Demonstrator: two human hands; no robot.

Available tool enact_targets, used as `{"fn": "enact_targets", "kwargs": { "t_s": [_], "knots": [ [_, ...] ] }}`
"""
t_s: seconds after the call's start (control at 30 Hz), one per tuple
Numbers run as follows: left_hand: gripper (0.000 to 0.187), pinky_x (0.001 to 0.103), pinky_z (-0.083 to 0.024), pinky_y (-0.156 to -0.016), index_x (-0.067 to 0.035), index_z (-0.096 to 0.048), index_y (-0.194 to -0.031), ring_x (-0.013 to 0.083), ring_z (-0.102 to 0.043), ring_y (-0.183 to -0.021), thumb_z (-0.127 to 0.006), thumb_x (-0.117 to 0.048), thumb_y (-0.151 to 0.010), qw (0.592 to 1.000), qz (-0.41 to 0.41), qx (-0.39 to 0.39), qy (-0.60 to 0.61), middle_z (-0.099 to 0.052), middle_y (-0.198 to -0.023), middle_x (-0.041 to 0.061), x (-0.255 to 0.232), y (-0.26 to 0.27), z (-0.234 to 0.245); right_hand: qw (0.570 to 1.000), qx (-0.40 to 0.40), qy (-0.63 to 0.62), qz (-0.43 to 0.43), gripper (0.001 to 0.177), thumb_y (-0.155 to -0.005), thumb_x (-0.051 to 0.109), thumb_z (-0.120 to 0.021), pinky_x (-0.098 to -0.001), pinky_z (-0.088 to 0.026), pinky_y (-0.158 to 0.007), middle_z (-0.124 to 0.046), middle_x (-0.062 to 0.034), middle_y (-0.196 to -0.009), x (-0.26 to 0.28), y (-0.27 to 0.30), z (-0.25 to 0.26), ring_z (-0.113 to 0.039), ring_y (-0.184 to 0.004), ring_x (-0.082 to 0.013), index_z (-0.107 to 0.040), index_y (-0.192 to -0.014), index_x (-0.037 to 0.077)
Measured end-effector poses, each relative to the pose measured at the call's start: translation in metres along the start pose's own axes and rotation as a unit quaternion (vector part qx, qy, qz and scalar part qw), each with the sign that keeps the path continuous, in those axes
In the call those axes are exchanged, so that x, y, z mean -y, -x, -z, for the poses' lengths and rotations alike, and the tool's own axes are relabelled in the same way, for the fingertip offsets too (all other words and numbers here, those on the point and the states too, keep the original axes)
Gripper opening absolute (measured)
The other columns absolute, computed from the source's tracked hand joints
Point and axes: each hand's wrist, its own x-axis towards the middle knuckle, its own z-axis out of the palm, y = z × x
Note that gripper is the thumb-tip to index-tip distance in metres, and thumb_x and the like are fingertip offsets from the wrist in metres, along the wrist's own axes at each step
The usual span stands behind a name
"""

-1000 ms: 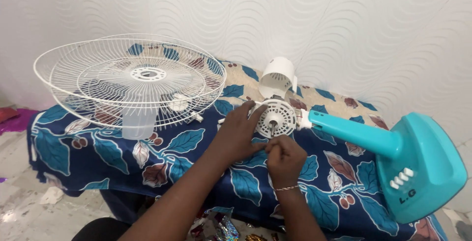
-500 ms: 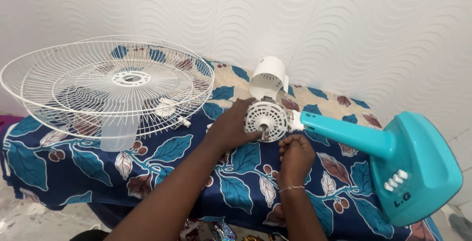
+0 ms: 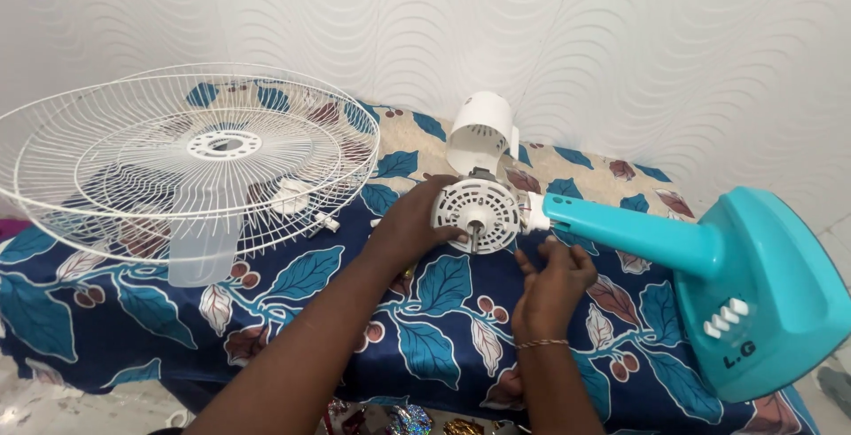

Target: The person assembles a teal electric fan on a table, attaching the motor housing to the stand and securing it with a screwdriver. The person then aligns and fastens the rear fan cage to the motor housing.

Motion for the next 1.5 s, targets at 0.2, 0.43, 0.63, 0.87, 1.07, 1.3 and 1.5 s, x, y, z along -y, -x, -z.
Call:
{"fn": "enact_targets", "kwargs": {
  "t_s": [0.2,0.43,0.63,0.87,1.07,1.3,1.5],
  "knots": [
    [0.069,0.034,-0.060,-0.080,-0.012,-0.063,-0.129,0.0202,-0.078,-0.096,-0.091,-0.018,-0.066,0.993,0.071,0.008,0.094,-0.078,-0.103,0.009,0.013,-0.006,-0.002,0.992,0.023,-0.093,-0.085,0.065,-0.098,0.043,-0.060,-0.0548,-0.048,-0.104,-0.045,-0.0193,-0.144,0.031,-0.039,0.005,-0.048,-0.136,-0.0377,-0.037,-0.148,0.009],
    [0.062,0.032,-0.061,-0.071,-0.010,-0.065,-0.124,0.0164,-0.079,-0.084,-0.090,-0.015,-0.067,0.986,0.096,0.005,0.138,-0.079,-0.093,0.009,0.023,-0.013,-0.004,0.991,0.086,-0.084,-0.052,0.059,-0.095,0.036,-0.068,-0.0558,-0.059,-0.101,-0.059,-0.0169,-0.134,0.043,-0.080,0.016,-0.065,-0.123,-0.0350,-0.046,-0.140,0.005],
    [0.058,0.031,-0.060,-0.070,-0.009,-0.066,-0.122,0.0163,-0.078,-0.081,-0.089,-0.011,-0.069,0.986,0.108,0.003,0.123,-0.079,-0.090,0.009,0.024,-0.011,-0.002,0.992,0.091,-0.057,-0.073,0.052,-0.095,0.031,-0.067,-0.0535,-0.061,-0.096,-0.064,-0.0175,-0.126,0.040,-0.102,0.026,-0.069,-0.114,-0.0347,-0.049,-0.134,0.001],
    [0.064,0.032,-0.061,-0.071,-0.012,-0.064,-0.127,0.0176,-0.078,-0.084,-0.090,-0.014,-0.068,0.988,0.110,0.007,0.108,-0.079,-0.095,0.010,0.021,-0.014,-0.003,0.987,0.130,-0.038,-0.086,0.055,-0.095,0.035,-0.069,-0.0532,-0.053,-0.101,-0.064,-0.0165,-0.122,0.047,-0.100,0.036,-0.069,-0.115,-0.0301,-0.049,-0.133,0.000],
    [0.073,0.039,-0.058,-0.084,-0.017,-0.059,-0.138,0.0270,-0.073,-0.102,-0.089,-0.022,-0.072,0.997,0.079,0.013,0.017,-0.075,-0.110,0.015,0.007,-0.007,0.006,0.988,0.143,-0.024,-0.045,0.065,-0.093,0.050,-0.068,-0.0555,-0.052,-0.105,-0.063,-0.0143,-0.120,0.043,-0.087,0.036,-0.068,-0.113,-0.0267,-0.048,-0.134,0.004],
    [0.079,0.045,-0.043,-0.105,-0.001,-0.050,-0.143,0.0399,-0.053,-0.127,-0.084,-0.016,-0.073,0.986,-0.085,-0.054,-0.131,-0.059,-0.135,0.024,-0.001,0.019,0.016,0.986,0.162,-0.029,-0.011,0.083,-0.094,0.068,-0.051,-0.0554,-0.057,-0.105,-0.056,-0.0190,-0.135,0.035,-0.090,0.042,-0.063,-0.123,-0.0327,-0.042,-0.144,0.003],
    [0.050,0.047,-0.042,-0.111,0.000,-0.058,-0.133,0.0373,-0.057,-0.129,-0.069,-0.010,-0.085,0.950,-0.069,-0.112,-0.284,-0.062,-0.135,0.021,0.015,0.065,0.032,0.983,0.181,-0.023,-0.017,0.092,-0.093,0.073,-0.042,-0.0566,-0.052,-0.105,-0.052,-0.0219,-0.146,0.028,-0.102,0.046,-0.059,-0.131,-0.0371,-0.035,-0.152,0.002]
  ]
}}
